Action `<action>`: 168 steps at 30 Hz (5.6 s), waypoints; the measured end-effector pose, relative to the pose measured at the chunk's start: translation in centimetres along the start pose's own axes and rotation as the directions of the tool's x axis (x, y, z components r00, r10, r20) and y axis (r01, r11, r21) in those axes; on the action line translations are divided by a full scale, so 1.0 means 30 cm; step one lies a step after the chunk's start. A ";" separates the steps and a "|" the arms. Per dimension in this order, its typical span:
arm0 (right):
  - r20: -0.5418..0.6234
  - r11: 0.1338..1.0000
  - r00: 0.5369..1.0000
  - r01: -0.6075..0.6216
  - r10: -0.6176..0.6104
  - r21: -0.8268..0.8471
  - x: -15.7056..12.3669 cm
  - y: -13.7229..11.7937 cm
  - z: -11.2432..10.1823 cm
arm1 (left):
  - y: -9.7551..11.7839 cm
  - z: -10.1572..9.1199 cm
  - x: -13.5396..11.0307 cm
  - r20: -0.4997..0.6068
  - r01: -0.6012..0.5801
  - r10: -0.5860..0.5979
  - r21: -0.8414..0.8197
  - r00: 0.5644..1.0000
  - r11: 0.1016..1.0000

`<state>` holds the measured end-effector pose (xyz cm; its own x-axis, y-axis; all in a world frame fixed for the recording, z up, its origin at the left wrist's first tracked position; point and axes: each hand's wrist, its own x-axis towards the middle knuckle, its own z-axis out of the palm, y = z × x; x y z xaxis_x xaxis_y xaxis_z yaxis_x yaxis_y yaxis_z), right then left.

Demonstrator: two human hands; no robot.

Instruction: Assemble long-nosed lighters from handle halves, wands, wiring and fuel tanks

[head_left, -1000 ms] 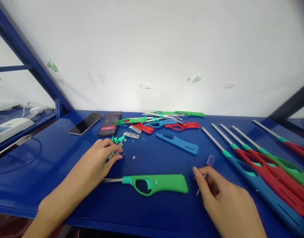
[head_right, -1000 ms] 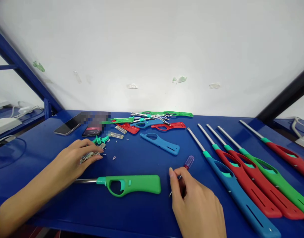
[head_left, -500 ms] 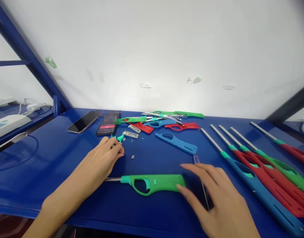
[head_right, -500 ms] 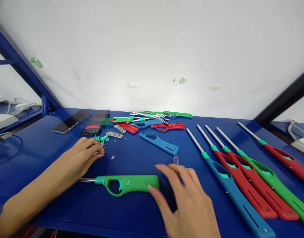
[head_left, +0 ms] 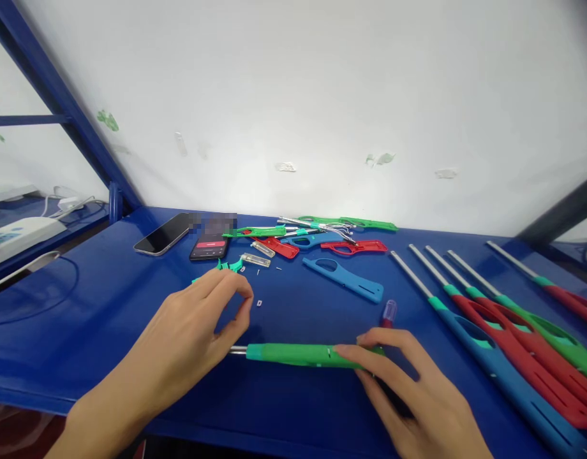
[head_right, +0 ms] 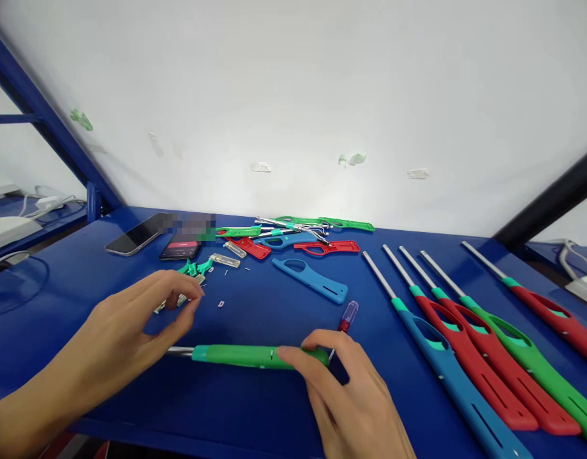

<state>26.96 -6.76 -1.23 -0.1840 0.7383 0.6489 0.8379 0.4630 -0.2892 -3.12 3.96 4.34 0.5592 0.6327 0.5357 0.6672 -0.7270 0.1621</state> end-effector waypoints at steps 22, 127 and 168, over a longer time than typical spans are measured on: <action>-0.092 0.956 0.976 -0.214 0.199 -0.201 -0.005 -0.011 -0.004 | 0.183 0.064 -0.036 -0.044 -0.242 0.238 -0.130 0.970 0.962; -0.494 0.816 0.671 -0.314 0.553 0.486 0.052 -0.172 0.003 | 0.335 0.228 0.035 -0.259 -0.201 0.083 -0.467 0.962 0.861; -0.197 0.772 0.936 -0.111 0.293 0.625 0.103 -0.089 -0.015 | 0.333 0.236 0.047 -0.105 -0.080 0.040 -0.412 0.994 0.908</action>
<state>24.37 -5.93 1.87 0.1748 0.7300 0.6607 0.3461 0.5827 -0.7353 7.83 -0.53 0.85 0.5305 0.5717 0.6260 0.3582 -0.8204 0.4457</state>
